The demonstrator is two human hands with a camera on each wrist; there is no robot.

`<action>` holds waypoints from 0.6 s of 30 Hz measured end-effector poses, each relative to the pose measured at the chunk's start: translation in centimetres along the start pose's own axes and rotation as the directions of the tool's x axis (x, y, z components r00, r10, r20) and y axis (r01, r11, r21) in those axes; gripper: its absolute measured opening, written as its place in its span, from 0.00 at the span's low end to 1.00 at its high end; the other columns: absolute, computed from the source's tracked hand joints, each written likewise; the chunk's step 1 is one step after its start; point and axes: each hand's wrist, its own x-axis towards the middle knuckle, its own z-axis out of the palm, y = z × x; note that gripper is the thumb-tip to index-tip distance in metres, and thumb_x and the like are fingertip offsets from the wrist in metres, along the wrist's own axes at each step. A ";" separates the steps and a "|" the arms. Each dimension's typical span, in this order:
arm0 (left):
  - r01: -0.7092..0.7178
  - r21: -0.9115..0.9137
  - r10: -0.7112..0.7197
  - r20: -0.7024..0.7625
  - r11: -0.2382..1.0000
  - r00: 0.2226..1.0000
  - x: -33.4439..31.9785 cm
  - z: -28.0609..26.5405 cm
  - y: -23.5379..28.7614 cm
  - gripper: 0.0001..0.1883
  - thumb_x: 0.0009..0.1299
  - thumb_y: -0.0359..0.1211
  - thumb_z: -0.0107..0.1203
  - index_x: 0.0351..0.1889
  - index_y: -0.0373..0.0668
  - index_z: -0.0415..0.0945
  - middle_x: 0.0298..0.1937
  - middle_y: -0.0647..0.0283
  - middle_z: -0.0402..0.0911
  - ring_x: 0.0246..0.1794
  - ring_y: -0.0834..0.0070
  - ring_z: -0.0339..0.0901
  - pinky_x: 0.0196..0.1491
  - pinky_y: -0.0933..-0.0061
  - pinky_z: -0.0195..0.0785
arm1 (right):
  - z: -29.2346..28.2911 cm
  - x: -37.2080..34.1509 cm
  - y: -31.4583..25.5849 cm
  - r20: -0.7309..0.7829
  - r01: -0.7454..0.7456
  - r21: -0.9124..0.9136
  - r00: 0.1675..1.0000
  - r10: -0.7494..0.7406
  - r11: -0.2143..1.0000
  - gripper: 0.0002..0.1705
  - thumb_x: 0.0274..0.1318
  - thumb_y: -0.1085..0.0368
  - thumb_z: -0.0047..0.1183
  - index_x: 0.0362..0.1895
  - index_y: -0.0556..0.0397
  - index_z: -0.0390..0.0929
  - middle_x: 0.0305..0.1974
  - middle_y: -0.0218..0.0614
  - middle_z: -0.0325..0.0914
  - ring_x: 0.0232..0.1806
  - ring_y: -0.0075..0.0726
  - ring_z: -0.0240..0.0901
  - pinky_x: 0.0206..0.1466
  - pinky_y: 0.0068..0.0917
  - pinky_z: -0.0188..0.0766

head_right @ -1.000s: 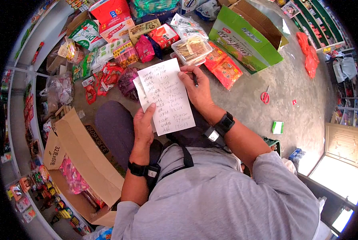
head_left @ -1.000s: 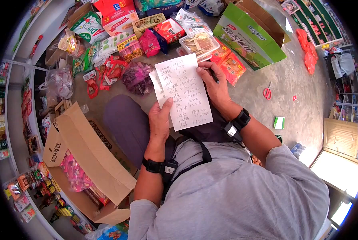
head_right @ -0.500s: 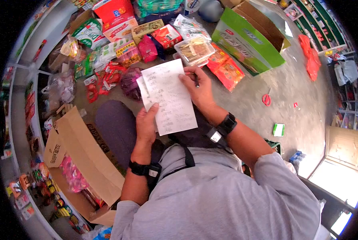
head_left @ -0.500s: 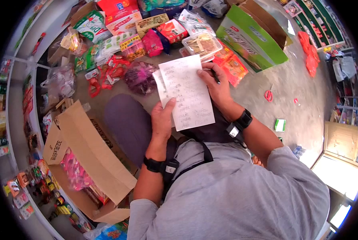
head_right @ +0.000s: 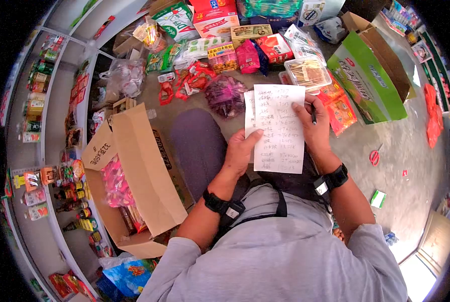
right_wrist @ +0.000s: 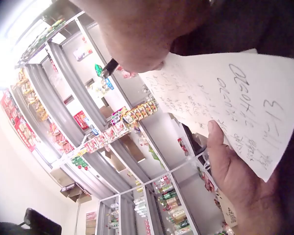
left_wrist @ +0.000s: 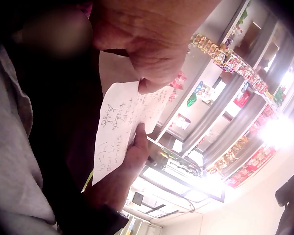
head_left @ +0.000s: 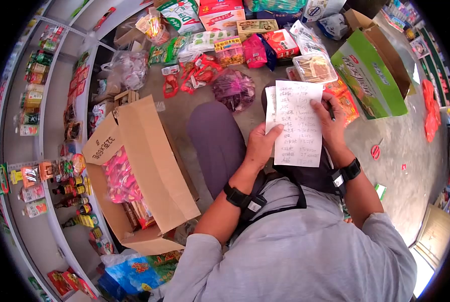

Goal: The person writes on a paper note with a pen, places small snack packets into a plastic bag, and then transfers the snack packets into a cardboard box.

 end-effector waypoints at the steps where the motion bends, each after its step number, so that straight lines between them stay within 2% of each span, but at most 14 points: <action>1: 0.003 0.007 -0.003 0.000 1.000 1.000 0.0 0.0 0.1 0.13 0.76 0.34 0.57 0.51 0.35 0.81 0.45 0.63 0.86 0.40 0.78 0.82 0.44 0.75 0.76 | -0.1 0.1 0.1 -0.003 0.014 -0.030 1.000 -0.015 0.999 0.13 0.63 0.68 0.60 0.50 0.57 0.76 0.37 0.29 0.81 0.36 0.17 0.73 0.40 0.17 0.69; 9: -0.006 0.007 0.006 0.005 1.000 1.000 0.0 0.0 0.0 0.12 0.76 0.33 0.57 0.49 0.33 0.81 0.42 0.65 0.86 0.38 0.82 0.81 0.43 0.78 0.74 | 0.0 -0.1 0.0 -0.001 -0.004 -0.017 1.000 0.004 1.000 0.12 0.64 0.67 0.59 0.49 0.57 0.76 0.36 0.26 0.80 0.36 0.16 0.72 0.40 0.16 0.68; 11: -0.008 0.023 0.008 -0.007 1.000 1.000 0.1 -0.1 -0.2 0.13 0.75 0.34 0.57 0.50 0.35 0.81 0.44 0.64 0.86 0.39 0.80 0.81 0.43 0.76 0.75 | 0.2 -0.2 -0.5 -0.003 0.010 -0.028 1.000 -0.010 1.000 0.12 0.64 0.66 0.60 0.48 0.57 0.76 0.35 0.24 0.79 0.35 0.15 0.71 0.40 0.16 0.68; 14: 0.001 0.118 0.007 -0.066 0.993 0.998 0.3 -0.9 -0.6 0.13 0.75 0.35 0.58 0.51 0.36 0.81 0.44 0.64 0.86 0.39 0.78 0.82 0.44 0.74 0.76 | -0.8 0.1 0.1 0.016 -0.003 -0.193 1.000 0.006 0.981 0.12 0.64 0.65 0.61 0.47 0.56 0.77 0.32 0.22 0.76 0.35 0.16 0.70 0.40 0.16 0.67; 15: 0.014 0.147 -0.004 -0.072 0.989 0.997 0.4 -0.8 -1.0 0.13 0.74 0.35 0.59 0.51 0.36 0.81 0.44 0.64 0.86 0.39 0.78 0.82 0.44 0.74 0.76 | -0.9 -0.1 -0.3 0.006 0.051 -0.233 0.999 -0.051 0.971 0.12 0.63 0.65 0.61 0.47 0.55 0.77 0.31 0.22 0.75 0.34 0.16 0.70 0.40 0.16 0.67; 17: 0.032 0.053 -0.028 -0.059 0.998 0.998 0.1 -0.3 -0.6 0.14 0.74 0.35 0.60 0.51 0.35 0.81 0.44 0.62 0.86 0.38 0.77 0.83 0.45 0.73 0.77 | -0.6 0.2 -0.2 -0.004 0.114 -0.279 0.993 -0.120 0.953 0.12 0.62 0.67 0.62 0.47 0.55 0.78 0.31 0.22 0.75 0.34 0.17 0.70 0.39 0.17 0.67; 18: 0.040 0.076 -0.035 -0.069 0.996 0.997 0.0 -0.3 -0.4 0.14 0.74 0.35 0.60 0.51 0.34 0.80 0.44 0.60 0.86 0.39 0.76 0.83 0.45 0.73 0.77 | -0.9 0.4 0.5 -0.001 0.124 -0.271 0.992 -0.129 0.955 0.12 0.61 0.67 0.62 0.47 0.55 0.78 0.32 0.22 0.76 0.34 0.17 0.70 0.39 0.17 0.68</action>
